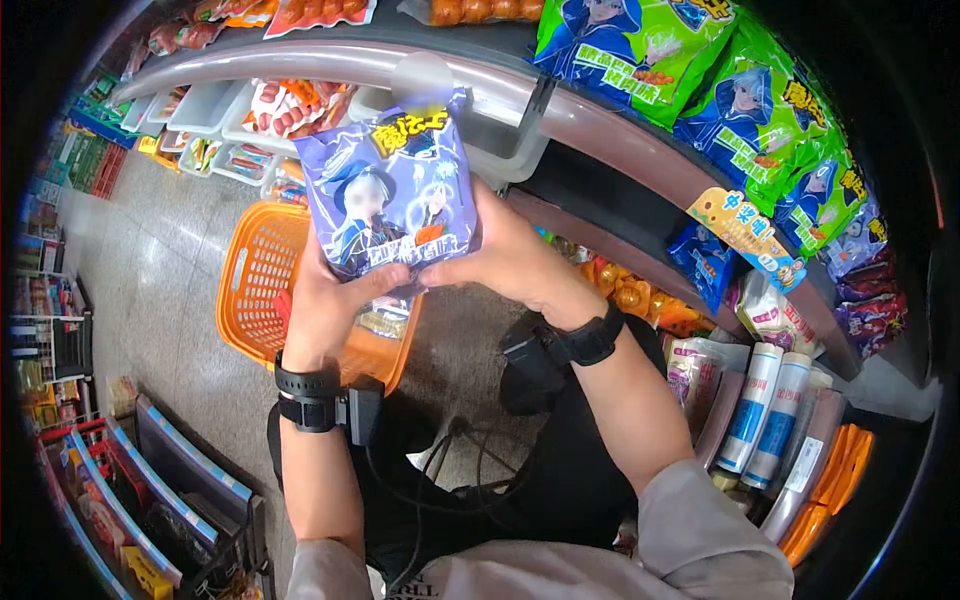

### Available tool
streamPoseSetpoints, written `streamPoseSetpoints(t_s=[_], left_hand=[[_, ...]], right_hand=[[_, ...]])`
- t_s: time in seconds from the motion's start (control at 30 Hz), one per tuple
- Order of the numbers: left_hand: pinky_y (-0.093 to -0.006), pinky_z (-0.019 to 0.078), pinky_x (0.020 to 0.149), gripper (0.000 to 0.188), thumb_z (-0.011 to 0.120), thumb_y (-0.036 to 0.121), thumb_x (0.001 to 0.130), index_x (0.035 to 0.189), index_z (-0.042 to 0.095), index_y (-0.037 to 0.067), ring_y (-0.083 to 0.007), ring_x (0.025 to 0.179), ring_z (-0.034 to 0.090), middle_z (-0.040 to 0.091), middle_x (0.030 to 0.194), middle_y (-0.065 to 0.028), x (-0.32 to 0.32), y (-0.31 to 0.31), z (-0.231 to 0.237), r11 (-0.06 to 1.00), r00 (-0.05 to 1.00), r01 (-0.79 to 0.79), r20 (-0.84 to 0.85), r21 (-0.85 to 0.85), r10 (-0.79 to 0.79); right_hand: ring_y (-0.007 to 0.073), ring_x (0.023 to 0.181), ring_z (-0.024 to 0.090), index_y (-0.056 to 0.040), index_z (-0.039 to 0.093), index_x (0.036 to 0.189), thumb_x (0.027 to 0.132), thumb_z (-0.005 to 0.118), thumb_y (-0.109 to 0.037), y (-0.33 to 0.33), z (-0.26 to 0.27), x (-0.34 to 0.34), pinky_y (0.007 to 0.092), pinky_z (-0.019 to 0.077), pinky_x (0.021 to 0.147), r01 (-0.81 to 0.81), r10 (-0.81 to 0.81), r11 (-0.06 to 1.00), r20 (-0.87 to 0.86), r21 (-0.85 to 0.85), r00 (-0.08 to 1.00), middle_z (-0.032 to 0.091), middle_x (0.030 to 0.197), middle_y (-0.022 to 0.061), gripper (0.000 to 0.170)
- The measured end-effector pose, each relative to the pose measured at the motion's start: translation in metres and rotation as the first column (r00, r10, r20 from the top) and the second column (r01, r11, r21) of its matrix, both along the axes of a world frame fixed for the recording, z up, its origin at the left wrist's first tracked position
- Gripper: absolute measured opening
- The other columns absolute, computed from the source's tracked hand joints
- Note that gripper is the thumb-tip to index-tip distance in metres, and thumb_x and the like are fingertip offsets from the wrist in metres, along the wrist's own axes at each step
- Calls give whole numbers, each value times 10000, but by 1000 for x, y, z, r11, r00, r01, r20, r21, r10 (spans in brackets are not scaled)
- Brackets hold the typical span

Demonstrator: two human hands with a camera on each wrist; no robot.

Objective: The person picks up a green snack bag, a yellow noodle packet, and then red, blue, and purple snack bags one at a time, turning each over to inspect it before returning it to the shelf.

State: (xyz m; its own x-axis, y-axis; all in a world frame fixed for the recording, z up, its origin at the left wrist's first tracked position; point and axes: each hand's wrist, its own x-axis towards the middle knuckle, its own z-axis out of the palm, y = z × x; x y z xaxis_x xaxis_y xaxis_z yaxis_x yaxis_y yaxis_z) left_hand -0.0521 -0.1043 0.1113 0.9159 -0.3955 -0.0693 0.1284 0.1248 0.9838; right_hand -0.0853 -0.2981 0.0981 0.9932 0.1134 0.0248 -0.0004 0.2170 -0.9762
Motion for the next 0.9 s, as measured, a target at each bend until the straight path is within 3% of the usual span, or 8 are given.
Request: streamPoseSetpoints(t_s=[0.1, 0.23, 0.33, 0.4, 0.53, 0.6, 0.7, 0.9], left_hand=[[-305, 503, 878, 683, 759, -74, 699, 1289, 427, 21, -164, 1022, 596, 601, 1138, -78, 2, -2, 0, 998, 997, -63, 34, -26, 63], [-303, 514, 853, 616, 753, -60, 715, 1249, 453, 13, -171, 981, 615, 609, 1116, -86, 13, 8, -3, 977, 976, -198, 75, -80, 204], [-305, 515, 854, 608, 770, -39, 712, 1237, 468, 13, -169, 973, 618, 621, 1095, -79, 19, 18, 1, 982, 984, -161, 62, -94, 167], [-307, 508, 868, 611, 779, -24, 712, 1238, 469, 9, -161, 995, 611, 623, 1093, -77, 21, 25, 2, 999, 998, -42, 56, 30, 40], [-308, 482, 897, 648, 779, -1, 723, 1286, 460, 8, -153, 1013, 598, 617, 1136, -77, 18, 37, 9, 990, 995, 64, 68, 122, -72], [-304, 461, 915, 429, 671, 116, 856, 1244, 530, -1, -157, 1023, 596, 619, 1150, -73, 22, 50, 8, 995, 994, 101, 44, -23, -100], [-300, 462, 917, 353, 545, 186, 943, 1239, 541, -5, -145, 1040, 591, 616, 1164, -80, 26, 53, 4, 974, 999, -38, 28, -224, 46], [-361, 425, 998, 586, 503, 384, 941, 1344, 422, -35, -222, 1128, 564, 553, 1267, -148, 34, 39, 0, 983, 991, -120, 46, -138, 127]], right_hand=[[169, 1135, 531, -14, 425, 1307, 703, 767, 1, -6, -1, 2, 319, 431, 976, -20, 16, 996, -49, -87, 999, 566, 1212, 80, 695], [150, 1055, 578, 0, 487, 1246, 808, 713, -83, -5, 7, 3, 295, 454, 928, -46, 49, 998, -89, 37, 995, 600, 1147, 92, 500], [157, 1037, 584, 1, 493, 1241, 828, 708, -122, -3, 4, 5, 299, 463, 908, -38, 35, 997, -34, -70, 999, 599, 1138, 100, 481], [152, 1048, 578, 3, 492, 1245, 845, 701, -140, 3, 10, 3, 293, 467, 907, 79, -79, 996, -11, -32, 997, 598, 1141, 104, 473], [131, 1040, 589, 3, 485, 1265, 895, 647, -134, 6, 12, 6, 277, 476, 899, 58, -57, 988, -14, 141, 998, 603, 1156, 92, 427], [119, 1021, 596, 8, 514, 1239, 905, 630, -123, 7, 8, 7, 268, 473, 894, 61, -64, 994, 31, 94, 997, 615, 1145, 78, 377], [108, 1015, 593, 12, 546, 1201, 902, 630, -123, 10, 7, 6, 261, 469, 892, 2, -3, 999, 15, 40, 1000, 628, 1124, 69, 338], [112, 1017, 592, 35, 555, 1182, 885, 625, -101, 15, 3, 6, 264, 460, 911, -43, 43, 999, -28, -3, 999, 628, 1126, 67, 334]])
